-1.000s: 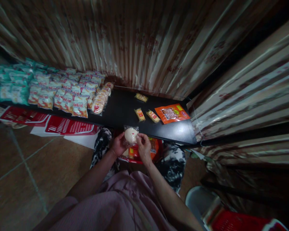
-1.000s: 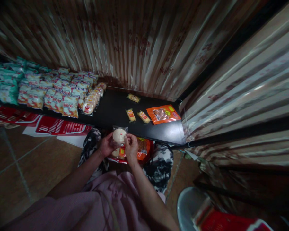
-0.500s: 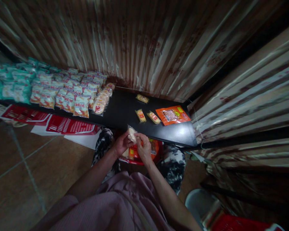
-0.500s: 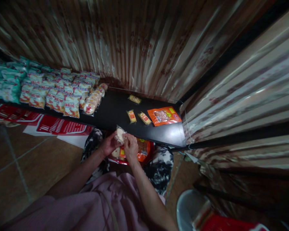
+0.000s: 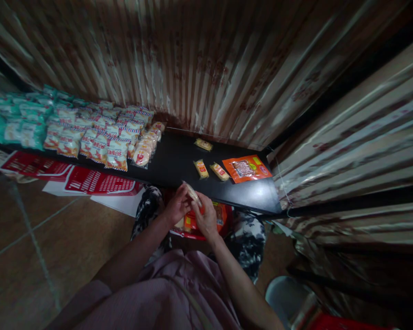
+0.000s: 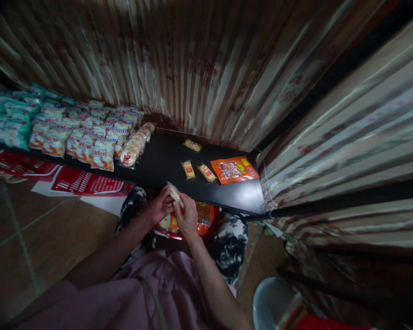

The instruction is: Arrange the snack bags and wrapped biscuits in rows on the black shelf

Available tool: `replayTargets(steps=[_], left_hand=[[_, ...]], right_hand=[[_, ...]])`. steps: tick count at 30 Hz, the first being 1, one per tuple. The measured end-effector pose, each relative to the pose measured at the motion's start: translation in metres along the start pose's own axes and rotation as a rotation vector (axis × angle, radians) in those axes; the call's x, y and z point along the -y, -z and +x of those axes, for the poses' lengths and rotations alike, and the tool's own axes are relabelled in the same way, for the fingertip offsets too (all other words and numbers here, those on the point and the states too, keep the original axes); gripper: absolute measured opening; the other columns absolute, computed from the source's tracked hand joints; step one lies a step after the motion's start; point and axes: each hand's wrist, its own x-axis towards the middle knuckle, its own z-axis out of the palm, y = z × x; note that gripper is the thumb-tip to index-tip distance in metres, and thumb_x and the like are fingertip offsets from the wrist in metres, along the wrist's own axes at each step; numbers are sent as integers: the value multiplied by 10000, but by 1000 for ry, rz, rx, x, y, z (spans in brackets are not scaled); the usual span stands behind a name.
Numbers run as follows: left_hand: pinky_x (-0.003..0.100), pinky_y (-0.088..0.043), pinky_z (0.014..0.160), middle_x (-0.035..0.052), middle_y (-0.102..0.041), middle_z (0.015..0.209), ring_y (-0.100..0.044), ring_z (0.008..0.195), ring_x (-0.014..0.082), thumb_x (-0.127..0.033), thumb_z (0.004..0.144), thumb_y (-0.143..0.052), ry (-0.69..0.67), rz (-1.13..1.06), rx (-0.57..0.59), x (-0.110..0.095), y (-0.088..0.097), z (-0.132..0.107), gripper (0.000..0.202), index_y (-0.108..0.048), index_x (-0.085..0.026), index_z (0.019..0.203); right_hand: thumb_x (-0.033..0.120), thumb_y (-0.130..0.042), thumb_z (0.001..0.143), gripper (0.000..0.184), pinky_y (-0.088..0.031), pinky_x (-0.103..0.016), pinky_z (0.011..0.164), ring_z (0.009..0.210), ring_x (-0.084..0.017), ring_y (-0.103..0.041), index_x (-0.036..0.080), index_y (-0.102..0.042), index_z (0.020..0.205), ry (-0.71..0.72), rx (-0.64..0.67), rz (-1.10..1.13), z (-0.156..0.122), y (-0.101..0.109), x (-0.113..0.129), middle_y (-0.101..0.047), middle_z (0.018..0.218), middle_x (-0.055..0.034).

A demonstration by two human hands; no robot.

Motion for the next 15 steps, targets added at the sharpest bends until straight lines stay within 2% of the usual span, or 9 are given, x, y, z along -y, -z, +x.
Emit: replayTargets(steps=[3,6,10,15], left_hand=[[293,-497,750,18,-651,874,-640,813,166,-394,658,-788,35,17,-23,1,3,1,443,-568,-244,1011],[332,-504,772,55,-661,928,-651,829,188,-383,702,-754,64,65,-63,0,6,1,429,-557,-234,1052],[277,-495,712,49,-677,890,-655,739,153,-316,749,-710,49,165,-111,-2,5,-1,337,-571,-213,1039],[214,-456,621,31,-687,821,-672,687,147,-285,724,-728,-13,254,-70,-2,8,-4,267,-601,-187,937]], right_hand=[[417,-487,875,353,-458,-399,911,1021,-225,-588,201,-620,1120,-54,-23,22,2,-1,-2,-660,1087,-103],[454,-481,869,396,-467,-383,894,1005,-225,-606,192,-618,1132,-169,-34,60,5,-1,-3,-668,1094,-99],[505,-461,859,450,-480,-348,852,959,-220,-633,180,-619,1127,-297,-69,131,9,1,-5,-685,1065,-86],[568,-475,824,498,-494,-324,735,815,-210,-647,174,-619,1092,-398,-123,167,13,5,-9,-701,959,-72]])
